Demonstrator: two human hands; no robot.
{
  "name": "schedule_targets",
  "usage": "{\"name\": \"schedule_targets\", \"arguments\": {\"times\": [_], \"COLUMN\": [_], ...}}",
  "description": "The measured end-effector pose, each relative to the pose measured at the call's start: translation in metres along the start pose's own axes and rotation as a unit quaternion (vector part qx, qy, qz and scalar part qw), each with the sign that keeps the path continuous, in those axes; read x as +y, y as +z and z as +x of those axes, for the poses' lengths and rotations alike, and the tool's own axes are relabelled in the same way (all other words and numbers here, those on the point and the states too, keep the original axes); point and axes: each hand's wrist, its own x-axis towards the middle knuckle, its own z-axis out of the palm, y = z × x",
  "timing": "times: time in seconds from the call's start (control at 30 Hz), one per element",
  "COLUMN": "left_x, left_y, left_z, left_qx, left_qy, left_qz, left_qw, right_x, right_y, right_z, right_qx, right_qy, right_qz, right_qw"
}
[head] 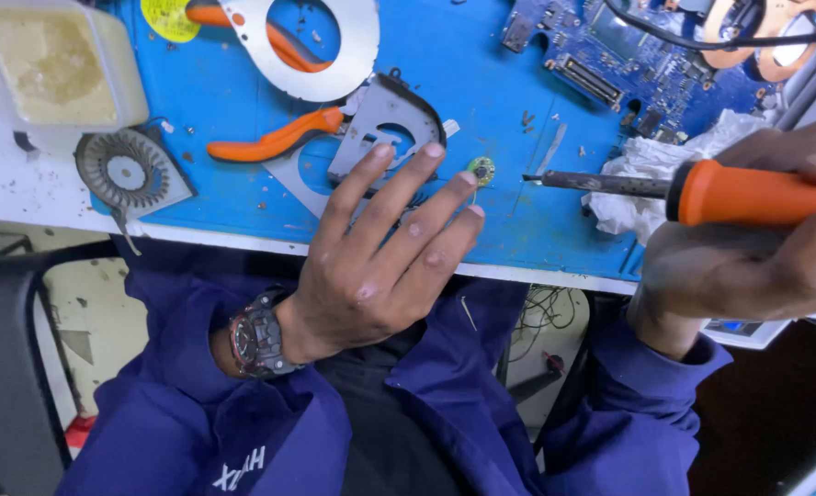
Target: Soldering wires onto a small electronic component using a soldering iron on a repair workbench
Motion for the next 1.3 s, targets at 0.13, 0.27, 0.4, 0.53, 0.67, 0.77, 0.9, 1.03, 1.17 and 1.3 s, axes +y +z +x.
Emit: {"name": "schedule_targets", "arguments": {"times": [0.13, 0.27, 0.4, 0.53, 0.67, 0.77, 0.9, 1.03, 1.17, 1.3], "left_x": [0.005, 0.005, 0.01, 0.014, 0.016, 0.015, 0.014, 0.012, 0.01, 0.01], "left_y": [-0.002, -0.001, -0.004, -0.004, 0.001, 0.003, 0.001, 0.0, 0.0, 0.001], "left_z": [-0.001, 0.001, 0.004, 0.011, 0.013, 0.014, 0.017, 0.017, 0.017, 0.016], "left_qx": [-0.011, -0.024, -0.03, -0.026, -0.034, -0.052, -0.08, -0.09, -0.107, -0.108], "left_qy": [0.006, -0.004, -0.009, -0.006, 0.005, 0.009, -0.001, -0.008, -0.005, 0.01], "left_qz": [0.001, -0.008, 0.022, 0.026, 0.05, 0.05, 0.042, 0.022, 0.007, 0.019], "left_qw": [1.0, 1.0, 0.999, 0.999, 0.998, 0.997, 0.996, 0.996, 0.994, 0.994], "right_x": [-0.009, -0.01, -0.013, -0.01, -0.004, 0.0, 0.003, 0.004, 0.002, 0.011], "right_y": [0.007, 0.006, 0.004, 0.006, 0.002, 0.0, 0.0, -0.005, -0.004, -0.004], "right_z": [0.005, 0.012, 0.01, 0.008, 0.001, 0.0, -0.002, -0.006, -0.004, -0.004], "right_qx": [0.04, 0.024, 0.002, 0.035, 0.031, 0.039, 0.041, 0.014, 0.023, 0.033], "right_qy": [0.017, -0.002, 0.024, 0.021, 0.052, 0.054, 0.035, 0.064, 0.037, 0.013], "right_qz": [0.013, 0.019, 0.033, 0.036, 0.042, 0.049, 0.04, 0.019, 0.02, 0.044], "right_qw": [0.999, 1.0, 0.999, 0.999, 0.997, 0.997, 0.998, 0.998, 0.999, 0.998]}}
